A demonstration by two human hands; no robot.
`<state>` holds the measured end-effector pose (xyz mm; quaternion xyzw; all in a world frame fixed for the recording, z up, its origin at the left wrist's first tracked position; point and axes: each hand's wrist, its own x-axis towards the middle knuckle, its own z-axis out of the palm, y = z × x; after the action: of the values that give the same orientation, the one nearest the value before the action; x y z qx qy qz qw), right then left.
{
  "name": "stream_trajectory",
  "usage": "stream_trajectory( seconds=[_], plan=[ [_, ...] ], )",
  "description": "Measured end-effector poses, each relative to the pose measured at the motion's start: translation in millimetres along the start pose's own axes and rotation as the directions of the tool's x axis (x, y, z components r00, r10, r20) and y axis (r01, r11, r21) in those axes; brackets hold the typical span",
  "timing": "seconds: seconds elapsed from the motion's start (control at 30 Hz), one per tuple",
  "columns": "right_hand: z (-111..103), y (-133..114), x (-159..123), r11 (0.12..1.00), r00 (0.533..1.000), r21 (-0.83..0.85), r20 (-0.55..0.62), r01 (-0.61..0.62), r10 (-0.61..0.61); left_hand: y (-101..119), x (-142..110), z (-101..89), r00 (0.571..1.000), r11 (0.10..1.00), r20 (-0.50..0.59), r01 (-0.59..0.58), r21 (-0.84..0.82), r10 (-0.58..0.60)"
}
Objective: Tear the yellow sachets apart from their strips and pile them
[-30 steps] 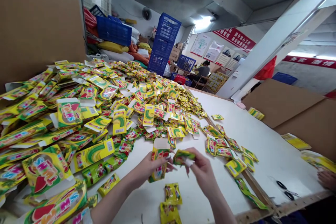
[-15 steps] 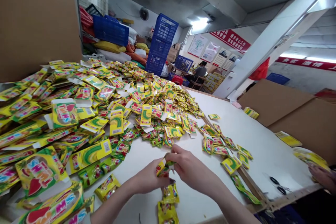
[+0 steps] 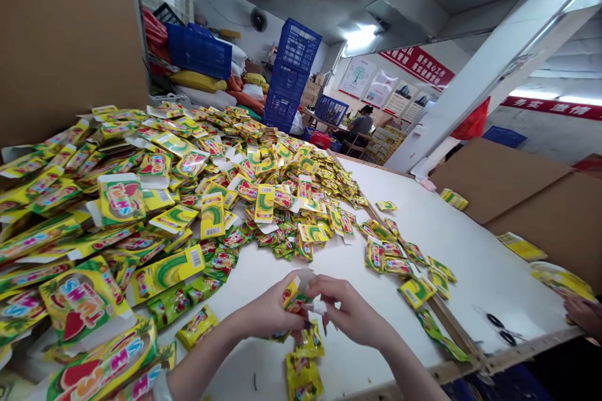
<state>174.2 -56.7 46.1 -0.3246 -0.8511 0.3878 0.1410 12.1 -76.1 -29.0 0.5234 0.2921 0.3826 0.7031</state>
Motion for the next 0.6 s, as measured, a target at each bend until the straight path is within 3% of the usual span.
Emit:
stream_trajectory(
  seconds=[0.07, 0.13, 0.17, 0.2, 0.3, 0.37, 0.43, 0.57, 0.6],
  plan=[
    [-4, 15, -7, 0.993, 0.994, -0.113, -0.110, -0.026, 0.013, -4, 0, 1.7, 0.999, 0.999, 0.005, -0.034, 0.016, 0.034],
    [-26, 39, -20, 0.947, 0.956, -0.288, -0.288, -0.142, 0.056, -6, -1, 2.1, 0.995, 0.983, -0.073, -0.054, 0.174, 0.068],
    [-43, 52, -29, 0.894, 0.913, -0.377, -0.400, -0.242, 0.078, -6, -2, 2.3, 0.988, 0.953, -0.130, -0.041, 0.299, 0.083],
    [-63, 66, -39, 0.792, 0.830, -0.459, -0.547, -0.402, 0.104, -7, -2, 2.8, 0.978, 0.902, -0.181, -0.014, 0.431, 0.101],
    [-117, 98, -65, 0.643, 0.657, -0.453, -0.747, -0.618, 0.104, -11, -1, 10.1, 0.957, 0.668, -0.243, 0.076, 0.740, 0.160],
    [-131, 106, -67, 0.611, 0.614, -0.451, -0.786, -0.650, 0.072, -16, 4, 19.7, 0.966, 0.544, -0.221, 0.114, 0.831, 0.136],
    [-117, 104, -52, 0.624, 0.655, -0.492, -0.755, -0.607, 0.042, -21, 8, 29.5, 0.976, 0.496, -0.201, 0.131, 0.858, 0.089],
    [-42, 87, 18, 0.713, 0.878, -0.627, -0.477, -0.313, -0.035, -29, 11, 30.2, 0.975, 0.511, -0.205, 0.136, 0.849, 0.082],
    [-22, 84, 38, 0.724, 0.911, -0.646, -0.408, -0.241, -0.061, -30, 10, 24.6, 0.970, 0.525, -0.226, 0.148, 0.838, 0.088]
  ],
)
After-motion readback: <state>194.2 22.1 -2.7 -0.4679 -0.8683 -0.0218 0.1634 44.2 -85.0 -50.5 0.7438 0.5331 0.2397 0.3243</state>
